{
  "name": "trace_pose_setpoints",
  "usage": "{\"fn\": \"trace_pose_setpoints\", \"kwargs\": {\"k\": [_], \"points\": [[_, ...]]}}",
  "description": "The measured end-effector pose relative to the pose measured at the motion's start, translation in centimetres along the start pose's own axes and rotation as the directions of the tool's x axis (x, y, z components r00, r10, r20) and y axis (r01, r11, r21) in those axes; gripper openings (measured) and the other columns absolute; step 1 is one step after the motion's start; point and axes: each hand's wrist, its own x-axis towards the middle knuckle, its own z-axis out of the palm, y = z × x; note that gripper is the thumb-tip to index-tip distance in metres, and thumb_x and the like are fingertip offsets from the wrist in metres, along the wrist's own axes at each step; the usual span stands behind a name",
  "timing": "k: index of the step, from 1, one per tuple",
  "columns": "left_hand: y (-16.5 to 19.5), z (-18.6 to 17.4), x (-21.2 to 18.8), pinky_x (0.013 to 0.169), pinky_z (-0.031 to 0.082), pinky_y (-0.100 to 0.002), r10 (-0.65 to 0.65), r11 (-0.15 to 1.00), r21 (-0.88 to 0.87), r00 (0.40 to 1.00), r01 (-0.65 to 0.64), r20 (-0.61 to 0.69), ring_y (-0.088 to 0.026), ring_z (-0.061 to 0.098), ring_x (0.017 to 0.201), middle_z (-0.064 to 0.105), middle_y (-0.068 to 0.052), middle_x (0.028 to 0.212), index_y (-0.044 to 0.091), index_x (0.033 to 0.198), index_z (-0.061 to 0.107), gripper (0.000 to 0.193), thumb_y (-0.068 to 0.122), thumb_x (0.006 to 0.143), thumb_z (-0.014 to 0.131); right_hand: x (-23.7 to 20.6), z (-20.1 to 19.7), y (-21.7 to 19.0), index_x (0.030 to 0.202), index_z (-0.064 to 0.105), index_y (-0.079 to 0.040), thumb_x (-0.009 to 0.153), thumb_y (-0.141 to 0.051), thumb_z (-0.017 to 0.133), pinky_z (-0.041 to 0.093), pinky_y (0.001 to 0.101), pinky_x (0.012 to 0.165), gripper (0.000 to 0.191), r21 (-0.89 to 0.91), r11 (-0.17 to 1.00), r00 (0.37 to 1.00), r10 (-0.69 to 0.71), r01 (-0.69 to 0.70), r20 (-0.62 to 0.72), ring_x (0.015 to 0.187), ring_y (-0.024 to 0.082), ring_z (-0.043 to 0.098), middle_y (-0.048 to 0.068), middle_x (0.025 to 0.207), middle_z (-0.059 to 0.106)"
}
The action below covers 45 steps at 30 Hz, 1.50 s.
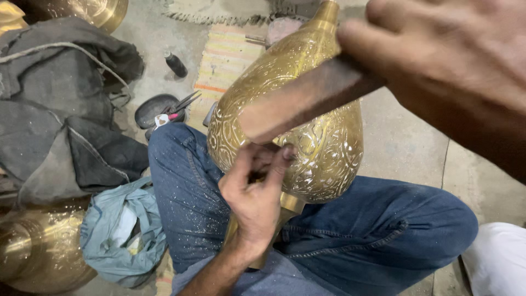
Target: The person sits on the floor with a large brass vessel between their legs and decorates its surface by hammering a punch along pre-etched patterns. They reposition the punch repeatedly and occasionally pause to reposition the vessel or pick up a different punch.
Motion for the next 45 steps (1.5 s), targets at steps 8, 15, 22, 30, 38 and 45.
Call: {"fn": "trace_pose_setpoints", "kwargs": {"k": [8, 15, 22, 30, 38, 45], "points": [[0.0, -0.1, -0.2, 0.066, 0.060, -0.021, -0.006, 1.000, 0.030, 1.000, 0.006, -0.004, -0.009, 0.075, 0.074, 0.078, -0.007, 0.087, -0.001, 0.112, 0.069, 0.024, 0.003, 0.092, 0.081, -0.2, 0.6, 0.3, 0.125, 0.062, 0.002, 0.092, 0.002, 0.073, 0.053, 0.0373, 0.070, 0.035, 0.518, 0.854, 0.981, 0.139, -0.050, -0.135, 0.084, 0.027, 0.069, 0.020, 0.099, 0.068], [-0.1, -0.1, -0.1, 0.070, 0.064, -0.022, 0.019, 1.000, 0.005, 1.000, -0.019, 0.020, -0.010, 0.076, 0.079, 0.078, -0.008, 0.089, -0.005, 0.117, 0.068, 0.027, 0.000, 0.093, 0.080, -0.5, 2.5, 1.0, 0.118, 0.065, -0.007, 0.101, -0.012, 0.075, 0.058, 0.0325, 0.076, 0.021, 0.257, 0.966, 0.996, 0.049, -0.028, -0.075, 0.093, 0.021, 0.073, 0.011, 0.101, 0.070], [0.2, 0.0, -0.2, 0.074, 0.065, -0.023, -0.029, 0.995, -0.091, 0.999, 0.030, 0.014, -0.011, 0.076, 0.085, 0.078, -0.010, 0.097, -0.006, 0.118, 0.067, 0.027, -0.003, 0.094, 0.078, 0.1, 1.6, 0.0, 0.115, 0.059, 0.001, 0.085, -0.008, 0.071, 0.056, 0.0389, 0.076, 0.033, 0.534, 0.839, 0.979, 0.009, 0.105, -0.205, 0.094, 0.029, 0.069, 0.015, 0.102, 0.065], [0.1, -0.1, 0.0, 0.076, 0.067, -0.024, 0.020, 0.999, -0.051, 0.999, -0.018, 0.037, -0.012, 0.077, 0.089, 0.076, -0.011, 0.103, -0.007, 0.116, 0.066, 0.026, -0.003, 0.093, 0.079, -1.4, 3.4, 1.4, 0.112, 0.063, -0.001, 0.084, -0.010, 0.075, 0.053, 0.0342, 0.060, 0.032, 0.545, 0.785, 0.955, 0.263, -0.295, 0.138, 0.072, 0.023, 0.069, 0.012, 0.083, 0.065], [0.5, -0.2, 0.3, 0.074, 0.067, -0.023, -0.016, 0.995, -0.097, 0.998, 0.021, 0.055, -0.012, 0.077, 0.087, 0.077, -0.012, 0.109, -0.005, 0.108, 0.068, 0.018, -0.003, 0.094, 0.078, 1.3, -0.6, -0.6, 0.111, 0.067, -0.008, 0.086, -0.016, 0.075, 0.056, 0.0321, 0.067, 0.028, 0.070, 0.997, 1.000, -0.016, 0.018, -0.026, 0.079, 0.020, 0.071, 0.006, 0.084, 0.066], [1.0, -0.7, 0.6, 0.077, 0.066, -0.024, -0.012, 0.998, -0.057, 0.993, 0.019, 0.118, -0.013, 0.077, 0.090, 0.076, -0.011, 0.104, -0.005, 0.122, 0.067, 0.027, -0.003, 0.096, 0.075, -0.2, 2.0, 0.5, 0.110, 0.067, -0.001, 0.080, -0.014, 0.079, 0.054, 0.0390, 0.070, 0.035, 0.176, 0.984, 0.985, -0.001, 0.031, -0.170, 0.083, 0.030, 0.069, 0.014, 0.090, 0.068]]}}
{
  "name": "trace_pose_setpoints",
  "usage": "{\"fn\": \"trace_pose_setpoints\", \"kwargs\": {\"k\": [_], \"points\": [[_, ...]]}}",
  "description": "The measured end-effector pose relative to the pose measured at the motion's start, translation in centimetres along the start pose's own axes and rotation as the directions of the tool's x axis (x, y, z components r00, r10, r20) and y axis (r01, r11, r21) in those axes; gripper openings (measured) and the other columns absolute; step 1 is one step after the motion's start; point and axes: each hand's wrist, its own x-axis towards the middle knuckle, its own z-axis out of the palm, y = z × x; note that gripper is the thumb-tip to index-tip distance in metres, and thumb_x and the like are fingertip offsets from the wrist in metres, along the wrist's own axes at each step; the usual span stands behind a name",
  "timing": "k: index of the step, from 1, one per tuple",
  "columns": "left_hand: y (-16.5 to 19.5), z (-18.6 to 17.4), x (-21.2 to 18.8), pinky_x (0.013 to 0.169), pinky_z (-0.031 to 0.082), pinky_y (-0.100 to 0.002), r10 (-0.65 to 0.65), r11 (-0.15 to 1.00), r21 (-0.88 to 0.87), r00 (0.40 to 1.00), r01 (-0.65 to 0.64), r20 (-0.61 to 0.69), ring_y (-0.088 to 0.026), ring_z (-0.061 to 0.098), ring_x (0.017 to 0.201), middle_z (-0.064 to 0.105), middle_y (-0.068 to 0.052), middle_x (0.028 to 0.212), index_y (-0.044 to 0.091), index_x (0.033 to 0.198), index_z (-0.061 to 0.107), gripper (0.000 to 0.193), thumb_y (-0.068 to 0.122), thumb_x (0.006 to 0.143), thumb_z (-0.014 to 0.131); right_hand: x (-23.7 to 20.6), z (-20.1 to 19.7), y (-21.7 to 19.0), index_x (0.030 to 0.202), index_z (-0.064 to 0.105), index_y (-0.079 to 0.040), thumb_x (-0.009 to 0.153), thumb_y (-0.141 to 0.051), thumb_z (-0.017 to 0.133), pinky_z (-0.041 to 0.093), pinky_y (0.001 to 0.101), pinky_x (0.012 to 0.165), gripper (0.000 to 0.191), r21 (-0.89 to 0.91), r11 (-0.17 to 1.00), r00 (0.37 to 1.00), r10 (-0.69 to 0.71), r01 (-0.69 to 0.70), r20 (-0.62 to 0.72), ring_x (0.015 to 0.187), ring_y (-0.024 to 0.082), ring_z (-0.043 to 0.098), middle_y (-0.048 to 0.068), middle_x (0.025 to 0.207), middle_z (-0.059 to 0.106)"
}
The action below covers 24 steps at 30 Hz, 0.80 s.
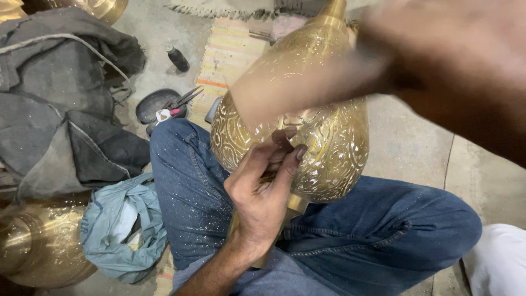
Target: The person sits on the floor with a large brass vessel between their legs and decorates its surface by hammering a punch along pre-etched patterns. They reposition the punch repeatedly and occasionally pause to reposition the vessel or pick up a different punch.
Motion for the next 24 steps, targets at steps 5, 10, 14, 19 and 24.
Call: {"fn": "trace_pose_setpoints", "kwargs": {"k": [5, 10, 14, 19, 24], "points": [[-0.1, -0.2, -0.1, 0.079, 0.068, -0.024, -0.029, 0.999, 0.018, 0.999, 0.029, 0.018, -0.014, 0.078, 0.094, 0.075, -0.012, 0.109, -0.004, 0.124, 0.066, 0.030, -0.003, 0.095, 0.075, 0.4, -0.2, -0.4, 0.114, 0.063, -0.008, 0.091, -0.019, 0.074, 0.055, 0.0346, 0.067, 0.028, 0.229, 0.927, 0.941, 0.241, -0.296, 0.239, 0.080, 0.021, 0.072, 0.007, 0.087, 0.068], [-0.8, 0.3, -0.1, 0.080, 0.065, -0.025, -0.050, 0.994, -0.099, 0.997, 0.043, -0.064, -0.014, 0.078, 0.090, 0.079, -0.012, 0.100, -0.005, 0.117, 0.068, 0.023, -0.003, 0.096, 0.075, -0.1, -1.2, -0.2, 0.103, 0.071, -0.010, 0.078, -0.019, 0.079, 0.057, 0.0362, 0.072, 0.028, -0.351, 0.929, 0.989, -0.084, 0.121, 0.121, 0.086, 0.025, 0.072, 0.007, 0.085, 0.069], [-1.3, 0.5, -0.4, 0.070, 0.065, -0.023, 0.037, 0.999, 0.000, 0.996, -0.037, -0.082, -0.012, 0.076, 0.081, 0.077, -0.010, 0.092, -0.003, 0.112, 0.070, 0.023, -0.001, 0.092, 0.081, -0.3, -1.1, 0.2, 0.103, 0.069, -0.002, 0.082, -0.008, 0.081, 0.052, 0.0400, 0.067, 0.025, -0.023, 0.999, 0.998, 0.029, -0.028, 0.058, 0.081, 0.030, 0.069, 0.014, 0.088, 0.066], [-1.5, 0.4, -0.4, 0.070, 0.064, -0.021, 0.027, 0.999, 0.045, 0.996, -0.023, -0.086, -0.009, 0.076, 0.078, 0.078, -0.007, 0.086, -0.002, 0.110, 0.068, 0.021, 0.000, 0.094, 0.081, 0.4, -1.7, -0.3, 0.106, 0.069, -0.001, 0.082, -0.009, 0.081, 0.050, 0.0410, 0.061, 0.028, 0.062, 0.997, 0.998, 0.039, -0.042, 0.049, 0.074, 0.031, 0.068, 0.016, 0.087, 0.066], [-1.0, 0.6, -0.2, 0.071, 0.064, -0.022, 0.048, 0.998, 0.034, 0.993, -0.044, -0.107, -0.010, 0.075, 0.079, 0.076, -0.008, 0.088, -0.004, 0.115, 0.067, 0.026, 0.000, 0.093, 0.080, 0.8, -1.2, -0.2, 0.108, 0.067, -0.002, 0.086, -0.005, 0.078, 0.052, 0.0377, 0.063, 0.025, 0.222, 0.955, 0.977, 0.173, -0.197, 0.126, 0.075, 0.026, 0.069, 0.014, 0.087, 0.065]]}}
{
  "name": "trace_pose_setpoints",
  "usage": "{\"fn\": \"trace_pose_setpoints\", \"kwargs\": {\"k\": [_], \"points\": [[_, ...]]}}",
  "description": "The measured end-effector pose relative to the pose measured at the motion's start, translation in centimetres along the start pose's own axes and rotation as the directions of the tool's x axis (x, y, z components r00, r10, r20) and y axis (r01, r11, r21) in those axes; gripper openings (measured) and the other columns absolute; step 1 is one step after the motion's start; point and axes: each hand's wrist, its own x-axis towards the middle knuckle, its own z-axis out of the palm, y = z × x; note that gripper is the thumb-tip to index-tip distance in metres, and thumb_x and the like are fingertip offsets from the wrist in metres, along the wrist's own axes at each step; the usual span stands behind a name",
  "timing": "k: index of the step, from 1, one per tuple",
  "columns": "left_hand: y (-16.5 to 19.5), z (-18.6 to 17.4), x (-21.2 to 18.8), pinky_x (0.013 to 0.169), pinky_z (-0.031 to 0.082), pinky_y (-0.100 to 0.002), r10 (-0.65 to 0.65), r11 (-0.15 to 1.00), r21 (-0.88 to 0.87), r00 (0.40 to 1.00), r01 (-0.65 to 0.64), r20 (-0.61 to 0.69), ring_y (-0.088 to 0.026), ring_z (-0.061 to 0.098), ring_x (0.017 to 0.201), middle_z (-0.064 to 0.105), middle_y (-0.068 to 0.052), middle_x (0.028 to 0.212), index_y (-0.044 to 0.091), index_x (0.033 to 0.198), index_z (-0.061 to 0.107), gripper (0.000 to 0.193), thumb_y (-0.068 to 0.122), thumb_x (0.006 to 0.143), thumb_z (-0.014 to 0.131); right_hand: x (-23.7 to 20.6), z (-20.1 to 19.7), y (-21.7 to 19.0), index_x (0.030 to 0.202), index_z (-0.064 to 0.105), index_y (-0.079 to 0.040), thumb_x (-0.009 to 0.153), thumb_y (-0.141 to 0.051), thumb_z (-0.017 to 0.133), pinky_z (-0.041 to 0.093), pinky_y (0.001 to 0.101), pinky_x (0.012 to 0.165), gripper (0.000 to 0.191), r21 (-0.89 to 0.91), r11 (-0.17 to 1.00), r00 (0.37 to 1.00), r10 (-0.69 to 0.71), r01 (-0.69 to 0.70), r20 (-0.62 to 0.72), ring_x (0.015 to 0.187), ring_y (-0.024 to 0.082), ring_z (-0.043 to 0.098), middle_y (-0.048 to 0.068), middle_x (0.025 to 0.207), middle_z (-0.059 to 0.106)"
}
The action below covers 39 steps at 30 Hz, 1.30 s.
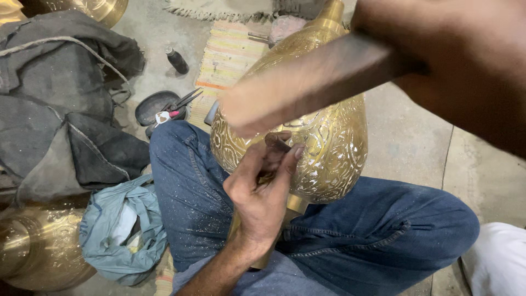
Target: The person sits on the floor with a large brass vessel between their legs and decorates its surface by hammering a punch along pre-etched patterns. They reposition the punch repeatedly and occasionally pause to reposition the vessel or pick up a different punch.
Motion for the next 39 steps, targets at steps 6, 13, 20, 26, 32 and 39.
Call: {"fn": "trace_pose_setpoints", "kwargs": {"k": [6, 13, 20, 26, 32, 39], "points": [[0.3, -0.2, 0.2, 0.072, 0.065, -0.022, -0.032, 0.999, -0.014, 0.999, 0.033, 0.043, -0.010, 0.077, 0.081, 0.078, -0.008, 0.090, -0.004, 0.115, 0.069, 0.023, -0.002, 0.095, 0.079, -0.2, 0.5, 0.8, 0.101, 0.067, -0.008, 0.079, -0.013, 0.082, 0.055, 0.0399, 0.069, 0.027, -0.251, 0.954, 0.986, -0.156, 0.165, 0.055, 0.081, 0.027, 0.071, 0.009, 0.086, 0.068], [-0.1, -0.1, 0.1, 0.079, 0.068, -0.025, -0.033, 0.997, -0.064, 0.999, 0.035, 0.038, -0.012, 0.078, 0.091, 0.079, -0.011, 0.103, -0.005, 0.109, 0.064, 0.018, -0.004, 0.096, 0.077, 0.2, -0.1, -0.5, 0.112, 0.063, -0.004, 0.086, -0.015, 0.079, 0.057, 0.0338, 0.069, 0.032, 0.030, 0.998, 0.998, -0.055, 0.055, 0.012, 0.085, 0.023, 0.071, 0.009, 0.095, 0.067], [0.1, -0.4, 0.2, 0.080, 0.068, -0.026, -0.058, 0.994, -0.086, 0.994, 0.066, 0.092, -0.014, 0.078, 0.092, 0.077, -0.012, 0.108, -0.006, 0.117, 0.067, 0.023, -0.005, 0.096, 0.075, 0.1, -0.3, -0.5, 0.102, 0.066, -0.008, 0.087, -0.017, 0.080, 0.056, 0.0381, 0.069, 0.023, -0.386, 0.914, 0.990, -0.100, 0.130, 0.096, 0.079, 0.025, 0.071, 0.009, 0.086, 0.068], [0.3, -0.7, 0.5, 0.080, 0.069, -0.026, -0.050, 0.997, -0.056, 0.989, 0.058, 0.137, -0.015, 0.078, 0.095, 0.075, -0.013, 0.111, -0.005, 0.120, 0.066, 0.026, -0.004, 0.095, 0.073, -0.6, 0.1, -0.3, 0.111, 0.068, -0.005, 0.085, -0.014, 0.080, 0.052, 0.0418, 0.067, 0.030, -0.075, 0.997, 0.999, 0.023, -0.021, 0.032, 0.080, 0.031, 0.069, 0.013, 0.087, 0.068], [0.3, -0.8, 0.6, 0.078, 0.070, -0.026, -0.070, 0.997, -0.026, 0.988, 0.075, 0.139, -0.017, 0.079, 0.092, 0.075, -0.012, 0.104, -0.005, 0.118, 0.067, 0.026, -0.002, 0.094, 0.075, -0.6, 0.3, 0.0, 0.109, 0.071, -0.009, 0.084, -0.019, 0.082, 0.055, 0.0404, 0.068, 0.030, -0.253, 0.965, 0.994, 0.094, -0.077, 0.058, 0.078, 0.029, 0.072, 0.013, 0.085, 0.070], [0.3, -0.8, 0.8, 0.082, 0.068, -0.026, -0.042, 0.997, -0.053, 0.989, 0.050, 0.140, -0.016, 0.079, 0.094, 0.076, -0.011, 0.105, -0.003, 0.114, 0.067, 0.021, -0.003, 0.095, 0.076, -1.2, 0.5, 0.5, 0.108, 0.069, -0.010, 0.089, -0.028, 0.080, 0.056, 0.0387, 0.076, 0.028, -0.392, 0.919, 0.999, -0.007, 0.025, 0.048, 0.090, 0.026, 0.073, 0.011, 0.092, 0.072]]}}
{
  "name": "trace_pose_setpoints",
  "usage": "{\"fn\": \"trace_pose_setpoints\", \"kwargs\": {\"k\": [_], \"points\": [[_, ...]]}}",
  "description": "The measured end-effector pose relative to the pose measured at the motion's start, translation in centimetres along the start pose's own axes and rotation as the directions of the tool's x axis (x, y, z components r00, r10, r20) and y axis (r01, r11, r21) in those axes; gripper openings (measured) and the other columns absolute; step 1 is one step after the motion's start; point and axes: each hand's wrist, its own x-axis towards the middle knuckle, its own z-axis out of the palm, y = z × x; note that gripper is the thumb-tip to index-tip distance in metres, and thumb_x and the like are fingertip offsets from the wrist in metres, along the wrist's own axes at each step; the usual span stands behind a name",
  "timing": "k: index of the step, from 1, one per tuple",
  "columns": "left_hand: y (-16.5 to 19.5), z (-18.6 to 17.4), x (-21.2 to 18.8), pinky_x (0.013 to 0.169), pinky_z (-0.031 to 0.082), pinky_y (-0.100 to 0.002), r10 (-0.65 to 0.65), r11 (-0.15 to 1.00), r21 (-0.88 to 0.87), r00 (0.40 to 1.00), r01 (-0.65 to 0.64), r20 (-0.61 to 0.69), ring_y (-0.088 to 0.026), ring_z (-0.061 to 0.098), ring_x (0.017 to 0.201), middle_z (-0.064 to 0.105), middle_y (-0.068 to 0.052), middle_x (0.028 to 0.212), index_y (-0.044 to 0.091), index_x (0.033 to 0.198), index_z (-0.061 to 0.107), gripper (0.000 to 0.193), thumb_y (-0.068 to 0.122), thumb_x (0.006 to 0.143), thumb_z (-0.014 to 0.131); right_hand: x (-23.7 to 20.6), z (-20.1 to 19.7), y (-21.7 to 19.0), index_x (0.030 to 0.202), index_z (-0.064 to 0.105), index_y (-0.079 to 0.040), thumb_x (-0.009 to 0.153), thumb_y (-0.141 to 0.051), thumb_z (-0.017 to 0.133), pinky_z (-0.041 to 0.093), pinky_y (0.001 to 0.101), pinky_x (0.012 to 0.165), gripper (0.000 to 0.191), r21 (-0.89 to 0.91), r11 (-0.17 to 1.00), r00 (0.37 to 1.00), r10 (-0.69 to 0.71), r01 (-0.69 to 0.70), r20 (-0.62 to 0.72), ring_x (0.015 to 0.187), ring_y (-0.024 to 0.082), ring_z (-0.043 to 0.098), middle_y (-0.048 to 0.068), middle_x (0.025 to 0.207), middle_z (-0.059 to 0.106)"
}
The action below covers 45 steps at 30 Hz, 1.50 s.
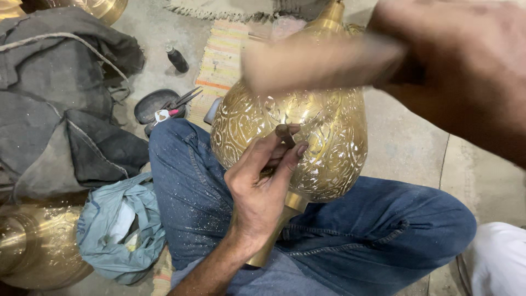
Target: The person sits on the floor with a large brass vessel between their legs and decorates its surface by hammering a punch along pre-etched patterns. They reposition the punch repeatedly and occasionally pause to reposition the vessel or pick up a different punch.
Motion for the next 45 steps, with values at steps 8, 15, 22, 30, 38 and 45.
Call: {"fn": "trace_pose_setpoints", "kwargs": {"k": [8, 15, 22, 30, 38, 45], "points": [[0.3, -0.2, 0.3, 0.081, 0.068, -0.026, -0.027, 0.999, -0.044, 0.999, 0.028, 0.028, -0.015, 0.078, 0.095, 0.075, -0.011, 0.108, -0.004, 0.120, 0.068, 0.028, -0.004, 0.094, 0.075, 0.2, 0.6, 0.1, 0.113, 0.063, -0.006, 0.087, -0.016, 0.074, 0.058, 0.0368, 0.075, 0.030, 0.329, 0.941, 0.997, 0.075, -0.074, 0.009, 0.088, 0.022, 0.073, 0.009, 0.093, 0.070], [-0.2, -0.3, 0.2, 0.079, 0.068, -0.027, 0.015, 1.000, 0.014, 0.998, -0.016, 0.053, -0.016, 0.078, 0.092, 0.075, -0.010, 0.105, -0.002, 0.120, 0.069, 0.027, -0.001, 0.094, 0.076, -0.1, 1.3, 0.4, 0.117, 0.061, -0.003, 0.089, -0.019, 0.073, 0.058, 0.0371, 0.073, 0.035, 0.537, 0.828, 0.985, 0.170, -0.162, 0.035, 0.087, 0.024, 0.071, 0.011, 0.095, 0.066], [-0.3, 0.2, 0.2, 0.067, 0.060, -0.027, -0.187, 0.980, -0.075, 0.982, 0.186, -0.015, -0.016, 0.074, 0.077, 0.079, -0.012, 0.091, -0.003, 0.116, 0.070, 0.020, 0.000, 0.097, 0.075, -0.6, 1.3, 1.2, 0.105, 0.068, -0.007, 0.086, -0.018, 0.081, 0.056, 0.0343, 0.068, 0.025, 0.094, 0.995, 0.995, -0.014, 0.023, -0.095, 0.078, 0.022, 0.071, 0.009, 0.086, 0.069], [-0.1, 0.5, -0.2, 0.072, 0.067, -0.024, -0.006, 1.000, 0.016, 0.998, 0.007, -0.060, -0.011, 0.078, 0.084, 0.079, -0.010, 0.094, -0.003, 0.118, 0.067, 0.024, 0.001, 0.096, 0.077, 0.3, 0.4, 0.9, 0.124, 0.070, -0.002, 0.089, -0.002, 0.078, 0.051, 0.0369, 0.061, 0.036, 0.335, 0.942, 0.997, 0.018, 0.009, -0.076, 0.071, 0.024, 0.068, 0.017, 0.090, 0.070], [-0.4, 0.5, -0.3, 0.073, 0.068, -0.023, 0.029, 0.998, 0.059, 0.997, -0.025, -0.066, -0.012, 0.078, 0.086, 0.076, -0.010, 0.096, -0.004, 0.120, 0.067, 0.027, 0.000, 0.095, 0.077, 0.2, 1.8, 1.1, 0.119, 0.066, -0.004, 0.090, -0.006, 0.076, 0.054, 0.0353, 0.066, 0.032, 0.405, 0.914, 0.997, 0.026, 0.003, -0.067, 0.076, 0.024, 0.070, 0.014, 0.091, 0.069], [-0.5, 0.6, -0.3, 0.074, 0.068, -0.023, 0.020, 0.999, 0.029, 0.998, -0.018, -0.058, -0.011, 0.078, 0.087, 0.076, -0.009, 0.097, -0.004, 0.118, 0.067, 0.025, 0.000, 0.095, 0.077, 1.1, 0.7, -0.3, 0.121, 0.058, 0.000, 0.087, -0.007, 0.074, 0.054, 0.0349, 0.066, 0.038, 0.684, 0.722, 0.992, 0.120, -0.104, 0.025, 0.078, 0.025, 0.070, 0.015, 0.094, 0.067]]}}
